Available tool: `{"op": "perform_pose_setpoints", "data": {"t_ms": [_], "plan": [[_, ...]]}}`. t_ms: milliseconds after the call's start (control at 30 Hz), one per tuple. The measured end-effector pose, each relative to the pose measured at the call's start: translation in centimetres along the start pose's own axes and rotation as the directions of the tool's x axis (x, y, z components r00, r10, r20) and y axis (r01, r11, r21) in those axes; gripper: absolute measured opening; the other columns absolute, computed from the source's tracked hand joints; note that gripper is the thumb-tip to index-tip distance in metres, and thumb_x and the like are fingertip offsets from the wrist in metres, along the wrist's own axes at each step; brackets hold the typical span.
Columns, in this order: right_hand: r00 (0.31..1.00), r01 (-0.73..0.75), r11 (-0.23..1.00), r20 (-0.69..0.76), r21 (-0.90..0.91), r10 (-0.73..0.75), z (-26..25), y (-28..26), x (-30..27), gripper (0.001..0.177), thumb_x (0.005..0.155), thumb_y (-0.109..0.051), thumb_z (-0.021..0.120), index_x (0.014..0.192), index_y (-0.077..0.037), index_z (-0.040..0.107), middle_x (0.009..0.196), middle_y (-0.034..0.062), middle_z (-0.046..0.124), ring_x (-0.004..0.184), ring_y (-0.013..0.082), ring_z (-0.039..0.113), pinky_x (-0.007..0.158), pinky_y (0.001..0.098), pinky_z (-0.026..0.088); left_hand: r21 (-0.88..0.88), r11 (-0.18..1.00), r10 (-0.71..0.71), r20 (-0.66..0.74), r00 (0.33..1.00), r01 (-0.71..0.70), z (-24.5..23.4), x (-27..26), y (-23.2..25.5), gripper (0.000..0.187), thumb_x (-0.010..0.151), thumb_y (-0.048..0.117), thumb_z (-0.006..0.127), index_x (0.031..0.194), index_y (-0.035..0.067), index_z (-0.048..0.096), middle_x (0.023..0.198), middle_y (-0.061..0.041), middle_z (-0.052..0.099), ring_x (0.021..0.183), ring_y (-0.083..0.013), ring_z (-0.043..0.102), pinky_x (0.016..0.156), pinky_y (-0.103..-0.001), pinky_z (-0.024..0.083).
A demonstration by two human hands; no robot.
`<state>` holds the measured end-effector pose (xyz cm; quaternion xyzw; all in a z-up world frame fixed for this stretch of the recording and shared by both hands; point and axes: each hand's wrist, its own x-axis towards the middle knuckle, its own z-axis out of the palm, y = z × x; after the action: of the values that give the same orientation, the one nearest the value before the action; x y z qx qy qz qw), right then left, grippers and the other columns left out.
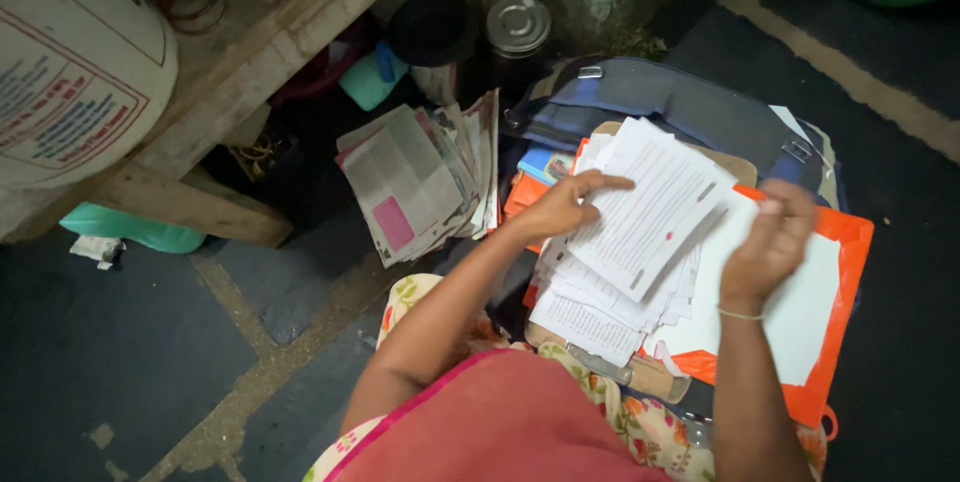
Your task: The person sits on the floor and organizes a large stack of loose papers and documents. They sort through the papers, separating them into smaller piles, and then place the sorted stacks into orange file folders. Finally, the person places the filled folders into a blue backpack.
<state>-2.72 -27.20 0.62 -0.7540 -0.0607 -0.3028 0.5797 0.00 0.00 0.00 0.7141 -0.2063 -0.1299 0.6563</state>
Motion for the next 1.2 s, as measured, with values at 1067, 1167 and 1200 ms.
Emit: {"op": "perform_pose_setpoints", "data": {"t_ms": [1067, 1167, 1200], "plan": [[0.813, 0.441, 0.622, 0.581, -0.647, 0.029, 9.2, 1.4, -6.6, 0.066, 0.101, -0.05, 0.053, 0.153, -0.009, 0.05, 0.163, 0.0217, 0.041, 0.153, 0.0353, 0.033, 0.126, 0.0578, 0.016, -0.21, 0.277, -0.622, -0.783, 0.008, 0.938, -18.1, -3.6, -19.0, 0.142, 0.061, 0.061, 0.088, 0.161, 0.004, 0.005, 0.163, -0.034, 0.01, 0.151, -0.05, 0.018, 0.111, -0.067, 0.035], [0.812, 0.446, 0.614, 0.583, -0.651, 0.027, 9.2, 1.5, -6.5, 0.067, 0.1, -0.05, 0.054, 0.153, -0.009, 0.051, 0.163, 0.0215, 0.041, 0.152, 0.0352, 0.033, 0.125, 0.058, 0.016, -0.19, 0.223, -0.65, -0.76, 0.001, 0.956, -17.9, -3.2, -18.2, 0.144, 0.061, 0.056, 0.089, 0.164, 0.005, 0.002, 0.164, -0.037, 0.006, 0.152, -0.0528, 0.016, 0.11, -0.068, 0.037], [0.813, 0.444, 0.614, 0.582, -0.652, 0.029, 9.3, 1.5, -6.5, 0.067, 0.1, -0.05, 0.054, 0.153, -0.009, 0.05, 0.163, 0.0215, 0.04, 0.153, 0.0353, 0.033, 0.125, 0.0579, 0.016, -0.165, 0.203, -0.639, -0.77, 0.003, 0.965, -17.7, -2.9, -17.9, 0.142, 0.063, 0.055, 0.089, 0.163, 0.005, 0.001, 0.164, -0.037, 0.006, 0.152, -0.0535, 0.014, 0.11, -0.068, 0.036]]}}
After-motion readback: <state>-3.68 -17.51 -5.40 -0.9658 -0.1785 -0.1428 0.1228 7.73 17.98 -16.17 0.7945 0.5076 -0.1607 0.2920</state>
